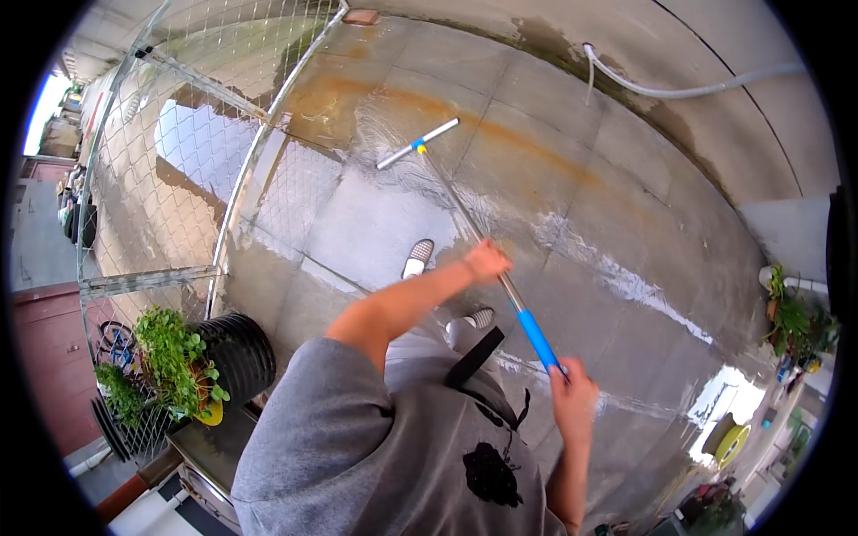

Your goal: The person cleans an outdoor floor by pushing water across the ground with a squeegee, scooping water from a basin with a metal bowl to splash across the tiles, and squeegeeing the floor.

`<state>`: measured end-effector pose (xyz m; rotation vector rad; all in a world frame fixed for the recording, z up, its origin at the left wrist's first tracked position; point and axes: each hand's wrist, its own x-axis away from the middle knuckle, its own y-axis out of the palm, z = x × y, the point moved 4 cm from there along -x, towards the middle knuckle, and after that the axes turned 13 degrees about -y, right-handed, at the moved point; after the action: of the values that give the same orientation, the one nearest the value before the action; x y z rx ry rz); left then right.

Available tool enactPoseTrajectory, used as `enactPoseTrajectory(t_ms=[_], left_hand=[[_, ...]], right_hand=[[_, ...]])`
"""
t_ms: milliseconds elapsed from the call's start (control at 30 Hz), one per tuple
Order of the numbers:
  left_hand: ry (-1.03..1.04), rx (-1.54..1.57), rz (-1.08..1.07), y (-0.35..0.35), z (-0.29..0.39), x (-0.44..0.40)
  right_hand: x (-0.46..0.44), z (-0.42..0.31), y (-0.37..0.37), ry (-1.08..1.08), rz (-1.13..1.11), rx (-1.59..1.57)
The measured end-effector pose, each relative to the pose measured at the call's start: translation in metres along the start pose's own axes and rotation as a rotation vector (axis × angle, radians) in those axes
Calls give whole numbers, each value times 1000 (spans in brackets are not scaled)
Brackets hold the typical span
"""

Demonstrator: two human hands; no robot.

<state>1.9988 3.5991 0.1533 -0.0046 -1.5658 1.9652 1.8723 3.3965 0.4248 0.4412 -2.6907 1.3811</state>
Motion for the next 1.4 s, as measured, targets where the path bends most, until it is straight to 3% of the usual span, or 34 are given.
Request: enactPoseTrajectory(t_ms=[133, 233, 300, 433, 500, 600, 700, 800, 900, 933, 1067, 1167, 1267, 1400], left_hand=[[43, 217, 65, -16, -9, 45], [-22, 295, 77, -31, -58, 63], [-90, 276, 83, -42, -120, 73], [-207, 409, 379, -25, -294, 95], [-354, 351, 377, -38, -375, 123], [-783, 177, 166, -30, -476, 164], [-937, 181, 86, -42, -506, 183], [-923, 183, 6, -43, -488, 156], [-781, 233, -74, -43, -445, 100], [-731, 330, 63, -41, -430, 82], [-600, 464, 199, -107, -349, 17], [-407, 530, 426, -134, -308, -38], [-250, 597, 438, -155, -271, -85], [-8, 521, 244, -156, -190, -129]], right_hand=[[-9, -50, -24, 149, -139, 1], [-50, -97, 0, -6, -199, -54], [-91, -123, 33, -101, -233, -42], [-194, -194, 124, -223, -387, 26], [-240, -239, 180, -326, -463, 88], [-283, -287, 265, -442, -564, 169], [-305, -313, 289, -469, -565, 171], [-316, -284, 262, -421, -433, 134], [-317, -247, 206, -295, -303, 166], [-317, -237, 184, -261, -276, 191], [-301, -216, 99, -238, -32, 218], [-284, -221, 56, -127, 101, 305], [-261, -213, 50, -55, 148, 395], [-220, -207, 45, 231, 25, 391]])
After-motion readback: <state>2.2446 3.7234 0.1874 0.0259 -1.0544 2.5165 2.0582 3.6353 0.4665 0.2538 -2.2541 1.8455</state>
